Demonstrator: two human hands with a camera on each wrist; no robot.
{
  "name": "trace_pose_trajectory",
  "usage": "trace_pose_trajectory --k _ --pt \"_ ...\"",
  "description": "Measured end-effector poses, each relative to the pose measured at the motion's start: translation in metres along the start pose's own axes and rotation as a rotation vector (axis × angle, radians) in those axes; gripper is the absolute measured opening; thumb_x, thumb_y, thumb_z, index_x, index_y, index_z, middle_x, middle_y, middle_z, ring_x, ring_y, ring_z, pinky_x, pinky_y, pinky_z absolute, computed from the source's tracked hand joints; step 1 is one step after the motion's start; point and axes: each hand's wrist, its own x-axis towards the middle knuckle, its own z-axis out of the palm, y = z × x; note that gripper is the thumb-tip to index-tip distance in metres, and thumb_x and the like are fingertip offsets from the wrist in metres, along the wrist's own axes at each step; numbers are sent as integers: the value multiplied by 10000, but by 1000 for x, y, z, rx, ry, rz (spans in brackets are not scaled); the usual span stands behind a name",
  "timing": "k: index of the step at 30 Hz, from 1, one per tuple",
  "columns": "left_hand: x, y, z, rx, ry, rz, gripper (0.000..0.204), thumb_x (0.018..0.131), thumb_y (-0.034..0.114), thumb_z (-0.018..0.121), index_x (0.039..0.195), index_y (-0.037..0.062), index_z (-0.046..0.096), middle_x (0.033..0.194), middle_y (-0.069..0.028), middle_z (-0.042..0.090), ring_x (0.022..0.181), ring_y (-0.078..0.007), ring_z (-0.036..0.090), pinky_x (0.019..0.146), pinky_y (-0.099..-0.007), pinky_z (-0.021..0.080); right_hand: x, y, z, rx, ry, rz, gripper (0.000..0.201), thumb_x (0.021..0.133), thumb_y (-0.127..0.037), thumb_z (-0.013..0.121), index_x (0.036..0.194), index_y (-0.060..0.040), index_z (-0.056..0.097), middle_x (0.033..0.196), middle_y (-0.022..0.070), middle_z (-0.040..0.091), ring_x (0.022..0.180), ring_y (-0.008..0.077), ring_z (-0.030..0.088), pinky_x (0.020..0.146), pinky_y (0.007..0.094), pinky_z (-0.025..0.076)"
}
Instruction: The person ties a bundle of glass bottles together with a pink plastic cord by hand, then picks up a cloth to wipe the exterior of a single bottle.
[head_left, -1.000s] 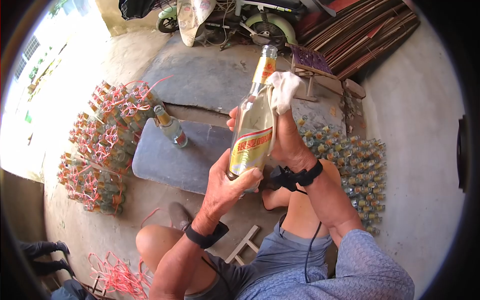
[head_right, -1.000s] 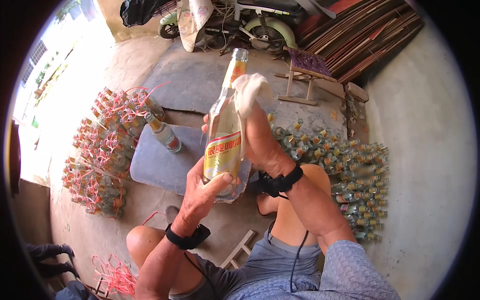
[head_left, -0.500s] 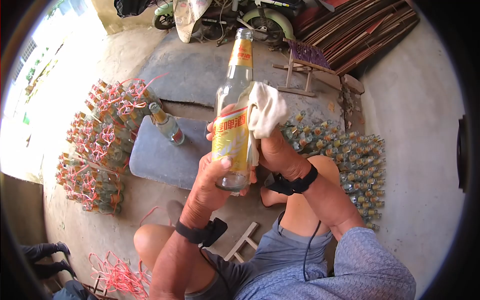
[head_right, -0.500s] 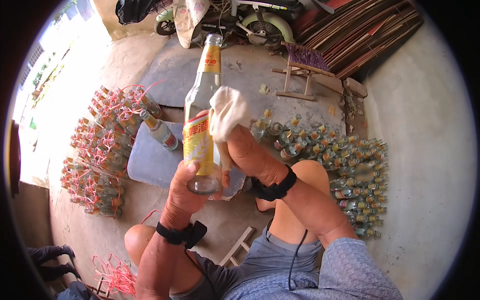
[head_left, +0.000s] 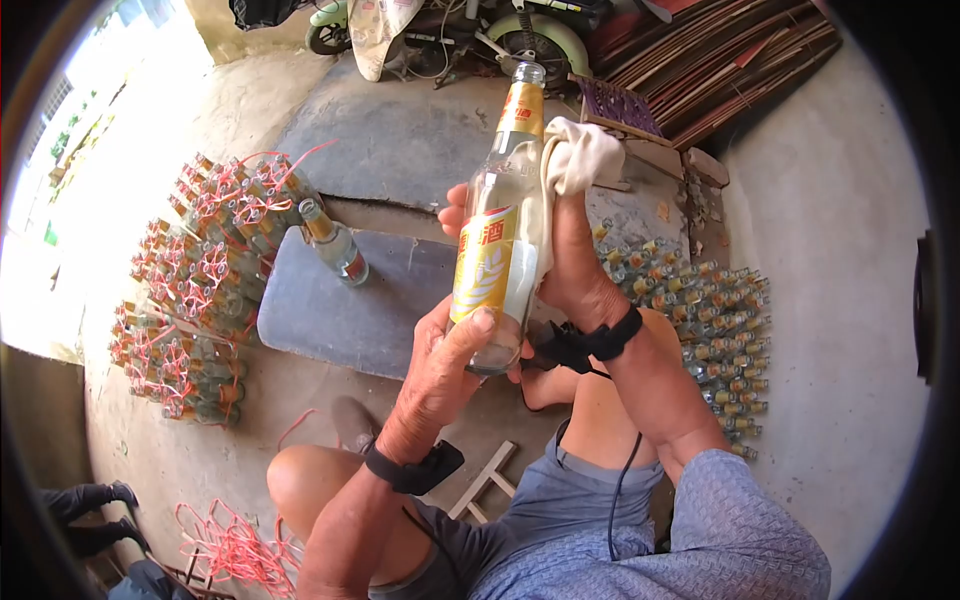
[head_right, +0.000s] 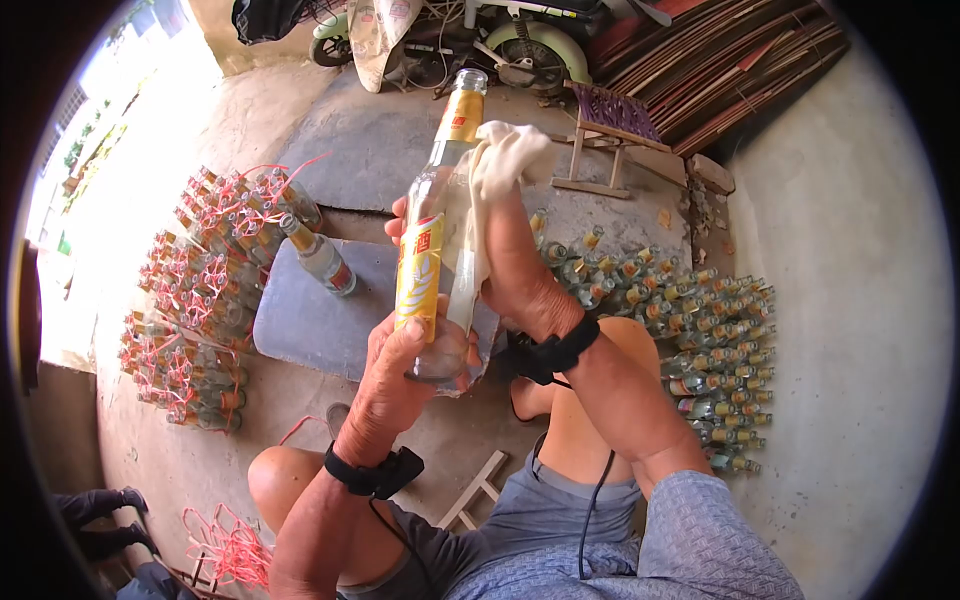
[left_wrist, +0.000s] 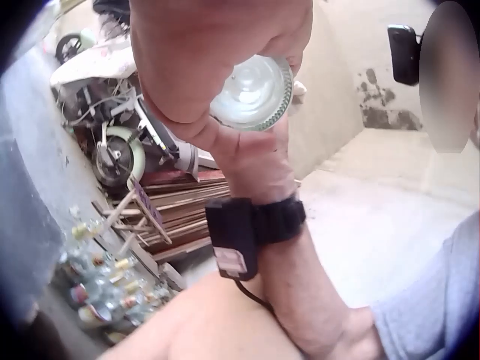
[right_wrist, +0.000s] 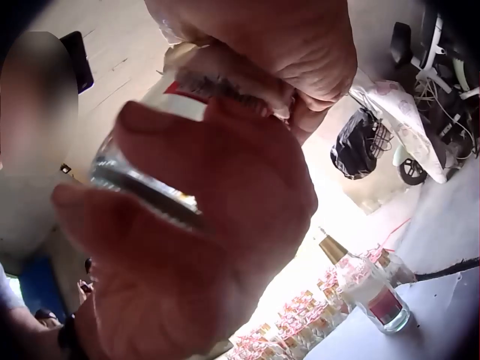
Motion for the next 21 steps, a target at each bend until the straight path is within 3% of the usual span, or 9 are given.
trace_pose_trajectory --k 3,6,7,10,12,14,16,18,21 --pt "3 -6 -5 -74 -22 -42 718 983 576 689 1400 16 523 1093 -214 714 898 -315 736 635 -405 580 1 -2 4 -76 -33 8 1016 979 -922 302 1457 -68 574 1332 192 709 1185 332 735 1014 480 622" --pt "2 -1 -12 -171 -15 -41 707 989 598 654 1432 65 519 1123 -220 710 883 -339 733 607 -412 563 -17 19 12 41 -165 48 826 1052 -809 397 1407 -81 557 1264 188 719 1114 288 750 954 425 632" --pt "2 6 -9 -199 -23 -32 721 988 608 650 1460 80 514 1138 -218 708 881 -343 733 602 -416 560 -20 30 10 -5 -178 18 771 1083 -754 410 1437 -81 535 1277 185 717 1123 261 741 939 384 626" --pt "2 8 -13 -248 -31 -51 801 996 604 662 1600 120 455 1215 -199 695 910 -350 740 669 -436 595 -28 37 3 -160 -168 12 708 1109 -702 421 1422 -78 539 1292 177 710 1144 233 725 973 365 602" --pt "2 7 -11 -255 3 -78 806 1013 588 666 1602 82 452 1223 -186 694 941 -336 744 716 -440 614 -28 41 -4 -147 -146 -12 739 1089 -711 450 1452 -71 517 1289 179 710 1154 227 722 1000 375 597" --pt "2 10 -2 -69 81 -4 761 1024 576 670 1524 30 495 1219 -181 695 969 -316 743 752 -439 623 -25 44 -7 -188 -90 -70 873 1028 -775 525 1535 -66 476 1246 201 728 1132 257 741 982 406 629" --pt "1 12 2 80 117 41 740 1032 574 671 1461 -10 523 1214 -178 695 989 -297 741 768 -437 626 -19 48 -22 -365 -51 -140 849 1040 -768 509 1503 -56 519 1249 199 729 1142 261 737 1002 409 620" --pt "-1 13 2 194 110 59 738 1036 581 667 1413 -39 537 1208 -177 695 999 -280 737 763 -433 623 -13 48 -29 -327 -67 -136 848 1045 -780 474 1469 -50 560 1260 197 727 1160 269 731 1031 419 605" --pt "-3 3 -2 56 33 -8 802 1009 634 673 1432 -32 531 1163 -186 702 970 -282 731 744 -417 611 -5 11 -5 -59 -98 -27 938 1021 -855 359 1412 -42 618 1309 193 714 1217 302 710 1104 452 565"
